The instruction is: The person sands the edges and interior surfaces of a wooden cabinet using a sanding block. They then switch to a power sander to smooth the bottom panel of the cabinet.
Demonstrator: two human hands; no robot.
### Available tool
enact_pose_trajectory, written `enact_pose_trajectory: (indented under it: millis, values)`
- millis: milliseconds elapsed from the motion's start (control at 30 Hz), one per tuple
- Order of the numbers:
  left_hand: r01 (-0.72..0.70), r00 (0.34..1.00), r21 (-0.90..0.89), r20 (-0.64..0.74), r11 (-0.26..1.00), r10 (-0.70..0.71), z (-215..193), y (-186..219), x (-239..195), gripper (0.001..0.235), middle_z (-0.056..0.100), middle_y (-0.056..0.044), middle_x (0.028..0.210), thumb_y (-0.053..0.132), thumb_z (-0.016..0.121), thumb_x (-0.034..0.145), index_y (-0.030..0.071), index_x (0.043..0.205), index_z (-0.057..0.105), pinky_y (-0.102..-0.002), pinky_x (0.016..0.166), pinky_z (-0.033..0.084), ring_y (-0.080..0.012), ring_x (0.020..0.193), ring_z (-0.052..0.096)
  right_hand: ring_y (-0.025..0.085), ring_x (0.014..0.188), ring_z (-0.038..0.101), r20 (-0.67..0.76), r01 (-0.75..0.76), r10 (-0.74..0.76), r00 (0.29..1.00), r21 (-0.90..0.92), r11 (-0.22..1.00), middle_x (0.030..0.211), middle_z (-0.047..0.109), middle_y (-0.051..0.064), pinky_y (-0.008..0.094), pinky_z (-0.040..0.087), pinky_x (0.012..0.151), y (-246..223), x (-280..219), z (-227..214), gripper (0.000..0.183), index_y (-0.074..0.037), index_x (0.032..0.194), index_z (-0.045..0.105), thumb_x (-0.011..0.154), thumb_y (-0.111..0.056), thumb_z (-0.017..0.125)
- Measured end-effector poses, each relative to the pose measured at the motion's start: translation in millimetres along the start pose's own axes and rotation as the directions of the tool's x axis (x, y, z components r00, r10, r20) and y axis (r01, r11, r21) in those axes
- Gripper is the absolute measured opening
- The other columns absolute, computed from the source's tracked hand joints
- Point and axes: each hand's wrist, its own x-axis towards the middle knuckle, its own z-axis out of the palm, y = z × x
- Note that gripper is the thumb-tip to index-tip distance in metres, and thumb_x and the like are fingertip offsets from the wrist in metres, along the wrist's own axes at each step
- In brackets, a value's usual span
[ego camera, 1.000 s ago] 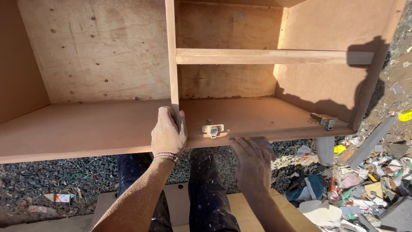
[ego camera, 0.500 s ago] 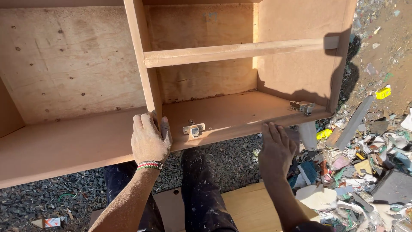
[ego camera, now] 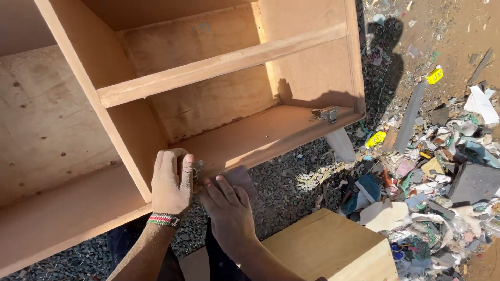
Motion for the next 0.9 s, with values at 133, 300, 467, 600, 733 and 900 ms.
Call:
enact_pose_trajectory:
  millis: [133, 300, 467, 600, 733, 900]
  values:
    - [0.077, 0.982, 0.204, 0.155, 0.976, -0.110, -6.9, 3.7, 2.8, 0.035, 0.066, -0.015, 0.118, 0.050, 0.062, 0.129, 0.016, 0.131, 0.071, -0.065, 0.108, 0.060, -0.0448, 0.124, 0.071, 0.021, 0.163, 0.061, 0.068, -0.083, 0.087, 0.994, -0.069, 0.994, 0.167, 0.075, -0.009, 0.048, 0.047, 0.127, 154.1, 22.1, -19.0, 0.056, -0.038, 0.159, 0.077, 0.108, -0.015, 0.074]
    - [0.081, 0.936, 0.455, 0.270, 0.887, -0.224, -0.6, 23.4, 11.5, 0.053, 0.079, -0.018, 0.118, 0.063, 0.050, 0.128, 0.018, 0.128, 0.078, -0.063, 0.112, 0.061, -0.0431, 0.129, 0.077, 0.045, 0.140, 0.071, -0.051, -0.508, 0.520, 0.853, 0.152, 0.848, 0.142, 0.073, 0.014, 0.071, 0.052, 0.117, 228.5, 60.9, -118.2, 0.028, -0.015, 0.156, 0.067, 0.136, -0.028, 0.054]
    - [0.232, 0.902, 0.367, 0.265, 0.901, -0.340, -3.8, 16.5, 14.6, 0.056, 0.081, -0.013, 0.119, 0.074, 0.052, 0.123, 0.025, 0.123, 0.079, -0.064, 0.118, 0.057, -0.0401, 0.134, 0.074, 0.060, 0.166, 0.045, -0.065, -0.641, 0.960, 0.271, 0.732, 0.231, 0.176, 0.033, 0.043, 0.076, 0.046, 0.129, 218.3, 75.0, -21.8, 0.115, -0.005, 0.187, 0.009, 0.123, -0.097, 0.038]
    - [0.293, 0.881, 0.270, 0.297, 0.917, -0.369, -12.0, 32.5, 24.3, 0.058, 0.080, -0.020, 0.121, 0.065, 0.042, 0.124, 0.020, 0.124, 0.078, -0.068, 0.122, 0.054, -0.0464, 0.137, 0.071, 0.050, 0.177, 0.028, 0.434, -0.512, 0.894, 0.109, 0.796, -0.323, 0.191, 0.016, 0.024, 0.075, 0.035, 0.138, -42.0, 99.3, 25.1, 0.105, -0.029, 0.192, 0.004, 0.112, -0.093, 0.027]
    - [0.253, 0.796, 0.356, 0.452, 0.900, -0.402, -16.9, 17.6, 27.4, 0.056, 0.078, 0.003, 0.139, 0.055, 0.032, 0.122, 0.029, 0.130, 0.081, -0.046, 0.119, 0.047, -0.0250, 0.137, 0.062, 0.038, 0.168, 0.048, 0.346, -0.257, 0.935, 0.075, 0.913, -0.317, 0.188, 0.039, 0.025, 0.057, 0.045, 0.133, -27.5, 134.1, 11.4, 0.082, -0.009, 0.185, 0.032, 0.117, -0.055, 0.036]
    - [0.245, 0.805, 0.354, 0.444, 0.903, -0.392, -13.5, 8.8, 28.4, 0.052, 0.078, 0.004, 0.137, 0.050, 0.034, 0.123, 0.029, 0.132, 0.080, -0.047, 0.118, 0.048, -0.0232, 0.137, 0.063, 0.034, 0.137, 0.075, 0.291, -0.147, 0.957, 0.016, 0.947, -0.286, 0.162, 0.070, 0.019, 0.054, 0.067, 0.115, 151.8, 138.2, -2.9, 0.087, -0.017, 0.177, 0.049, 0.107, -0.067, 0.042]
